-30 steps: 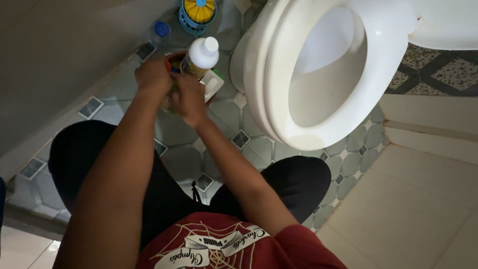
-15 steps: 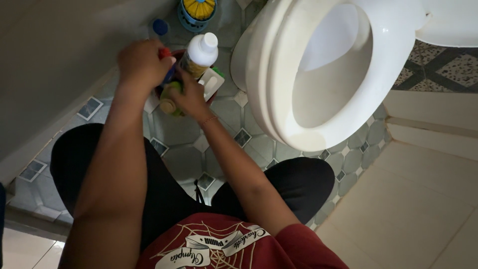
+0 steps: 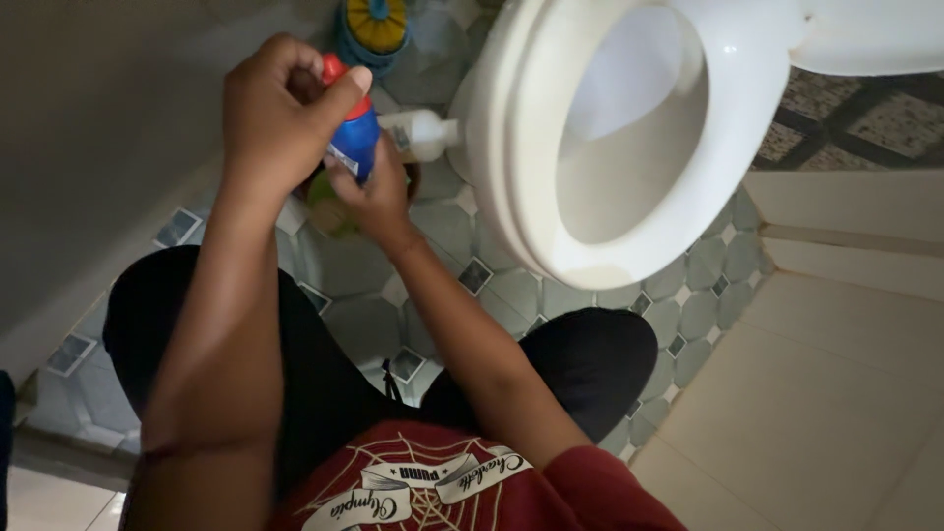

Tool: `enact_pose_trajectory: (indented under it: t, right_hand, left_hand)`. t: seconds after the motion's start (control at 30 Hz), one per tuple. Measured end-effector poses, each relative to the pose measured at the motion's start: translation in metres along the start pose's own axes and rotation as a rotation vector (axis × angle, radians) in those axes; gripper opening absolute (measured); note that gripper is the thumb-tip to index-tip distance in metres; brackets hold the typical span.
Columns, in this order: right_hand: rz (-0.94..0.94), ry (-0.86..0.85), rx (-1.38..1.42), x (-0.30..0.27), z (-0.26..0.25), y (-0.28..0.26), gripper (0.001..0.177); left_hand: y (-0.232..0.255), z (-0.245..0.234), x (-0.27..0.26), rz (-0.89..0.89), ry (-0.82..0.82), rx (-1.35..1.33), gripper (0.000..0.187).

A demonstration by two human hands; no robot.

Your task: Cleaning the inside of a toilet bowl using liquid cleaner and a toilet brush.

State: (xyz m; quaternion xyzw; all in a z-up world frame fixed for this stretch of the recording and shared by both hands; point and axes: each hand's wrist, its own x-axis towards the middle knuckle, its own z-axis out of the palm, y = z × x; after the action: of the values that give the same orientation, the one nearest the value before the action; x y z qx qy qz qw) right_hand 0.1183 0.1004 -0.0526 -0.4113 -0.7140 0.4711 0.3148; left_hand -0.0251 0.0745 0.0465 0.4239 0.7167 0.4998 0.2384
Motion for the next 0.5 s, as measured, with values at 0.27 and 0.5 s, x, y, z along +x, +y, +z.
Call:
enact_pose_trajectory:
  t: [0.27, 0.5]
  right_hand:
    - [-0.058, -0.116, -0.060, -0.031, -0.085, -0.067, 0.056]
    - [0.041, -0.016, 0.322, -0.047, -0.179, -0.159, 0.069]
  left_hand:
    - [0.093, 0.011, -0.001, 0.087, -0.211, -0.375, 0.024]
    - [0.183, 0.037, 0.002, 0.308, -0.455, -0.695, 0.042]
